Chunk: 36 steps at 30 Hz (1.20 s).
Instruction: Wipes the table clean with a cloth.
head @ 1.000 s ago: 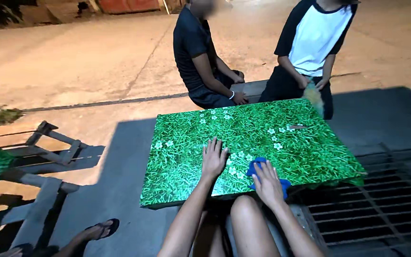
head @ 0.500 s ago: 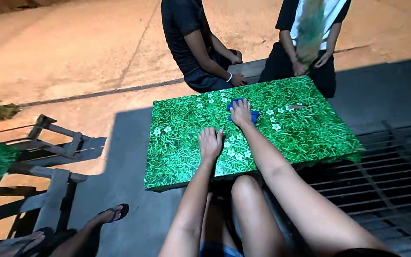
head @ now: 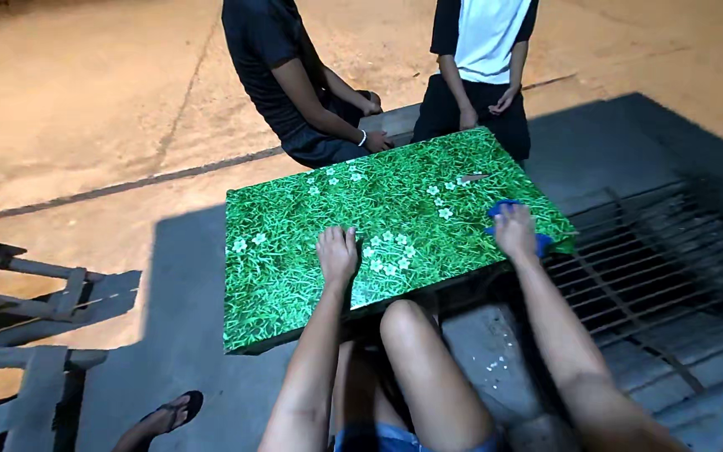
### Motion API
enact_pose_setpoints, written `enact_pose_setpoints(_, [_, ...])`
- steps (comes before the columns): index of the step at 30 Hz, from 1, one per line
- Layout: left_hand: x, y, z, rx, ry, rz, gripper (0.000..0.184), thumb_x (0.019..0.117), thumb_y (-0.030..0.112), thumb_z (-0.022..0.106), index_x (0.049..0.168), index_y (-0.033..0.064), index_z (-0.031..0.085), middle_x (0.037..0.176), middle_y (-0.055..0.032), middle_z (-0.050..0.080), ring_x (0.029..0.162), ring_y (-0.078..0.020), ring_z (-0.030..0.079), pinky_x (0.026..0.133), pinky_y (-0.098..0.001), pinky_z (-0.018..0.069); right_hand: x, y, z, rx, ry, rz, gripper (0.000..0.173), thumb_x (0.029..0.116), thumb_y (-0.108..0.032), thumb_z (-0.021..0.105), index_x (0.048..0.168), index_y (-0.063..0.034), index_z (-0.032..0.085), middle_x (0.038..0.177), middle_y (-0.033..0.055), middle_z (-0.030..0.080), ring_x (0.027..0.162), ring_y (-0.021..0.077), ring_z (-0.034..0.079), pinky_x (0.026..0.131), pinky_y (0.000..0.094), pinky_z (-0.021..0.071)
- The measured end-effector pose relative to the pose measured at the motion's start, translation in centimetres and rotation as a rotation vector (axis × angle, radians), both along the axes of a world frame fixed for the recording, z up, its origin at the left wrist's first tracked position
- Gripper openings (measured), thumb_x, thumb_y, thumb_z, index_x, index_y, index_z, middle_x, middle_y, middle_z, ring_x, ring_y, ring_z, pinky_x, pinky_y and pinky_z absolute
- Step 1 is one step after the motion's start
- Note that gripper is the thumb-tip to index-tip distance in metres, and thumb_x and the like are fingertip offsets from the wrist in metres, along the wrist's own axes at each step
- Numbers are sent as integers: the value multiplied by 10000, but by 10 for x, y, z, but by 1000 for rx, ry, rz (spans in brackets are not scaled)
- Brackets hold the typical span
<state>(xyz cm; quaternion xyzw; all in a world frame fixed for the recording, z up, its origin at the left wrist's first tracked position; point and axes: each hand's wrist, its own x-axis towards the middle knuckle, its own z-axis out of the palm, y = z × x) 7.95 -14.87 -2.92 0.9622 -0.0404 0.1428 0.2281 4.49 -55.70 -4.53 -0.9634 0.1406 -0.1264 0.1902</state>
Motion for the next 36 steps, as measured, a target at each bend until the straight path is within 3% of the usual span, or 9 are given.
enact_pose_setpoints(3, [2, -3, 2, 54, 17, 16, 639, 1096, 518, 283, 1223, -2, 632, 1302, -250, 604, 1269, -436, 547, 1050, -617, 419, 7, -40, -2, 30, -11, -289, 526, 1112, -311, 357, 1513, 13, 464, 1603, 302, 358, 1528, 495, 250, 1229, 666, 196])
enact_pose_setpoints(6, [1, -4, -2, 96, 22, 14, 683, 1079, 574, 288, 1219, 0, 630, 1309, -254, 596, 1269, -445, 544, 1041, -622, 424, 13, 3, 1, 53, -11, -408, 531, 1104, -302, 365, 1525, 13, 445, 1627, 282, 331, 1549, 467, 217, 1257, 625, 154])
enact_pose_setpoints(12, [3, -2, 0, 64, -2, 6, 685, 1082, 563, 276, 1214, -11, 627, 1273, -252, 618, 1257, -443, 556, 1034, -617, 429, 20, 201, 6, 106, 77, 227, 613, 1075, -403, 442, 1557, -24, 419, 1648, 269, 299, 1566, 464, 156, 1260, 650, 108])
enact_pose_setpoints(17, [-5, 3, 4, -190, -94, -2, 589, 1114, 399, 236, 1264, -28, 613, 1283, -246, 631, 1261, -399, 575, 1092, -572, 411, 16, 276, 52, 637, 314, 692, 544, 1134, -362, 318, 1544, -29, 449, 1677, 215, 273, 1584, 420, 113, 1262, 651, 61])
enact_pose_setpoints(20, [-4, 12, 3, -433, -119, 47, 577, 1121, 373, 219, 1289, -32, 594, 1298, -238, 620, 1247, -352, 593, 1086, -508, 465, 2, 252, 59, 928, 94, 518, 505, 1125, -371, 373, 1330, 2, 645, 1386, 202, 632, 1333, 296, 572, 1142, 522, 433])
enact_pose_setpoints(23, [-9, 10, 14, -599, -41, 179, 449, 1116, 294, 355, 1323, -41, 569, 1346, -276, 576, 1256, -376, 579, 1075, -521, 470, -14, 170, 41, 619, -168, 236, 423, 1119, -277, 402, 1354, -24, 645, 1351, 193, 658, 1293, 307, 610, 1133, 492, 459])
enact_pose_setpoints(25, [-17, -12, 36, -546, 117, 235, 486, 1095, 318, 425, 1425, -27, 517, 1513, -300, 447, 1399, -441, 457, 1149, -595, 387, -25, 108, 19, 369, -258, 28, 413, 1098, -261, 441, 1368, -11, 629, 1380, 226, 627, 1334, 384, 560, 1164, 548, 401])
enact_pose_setpoints(29, [-28, -82, 35, -70, 349, 157, 855, 1023, 666, 365, 1610, 47, 308, 1719, -230, 45, 1580, -466, 25, 1199, -755, -11, -21, 68, -6, 130, -146, -112, 551, 1085, -331, 444, 1517, 10, 464, 1615, 287, 353, 1541, 506, 208, 1264, 635, 109])
enact_pose_setpoints(36, [-47, -47, 16, 236, 235, -236, 1044, 971, 790, 231, 1624, -23, 189, 1723, -209, 62, 1600, -375, -56, 1242, -664, -77, -14, 73, -9, 107, -143, -162, 544, 1075, -376, 456, 1494, -35, 517, 1638, 231, 350, 1552, 446, 237, 1264, 624, 113])
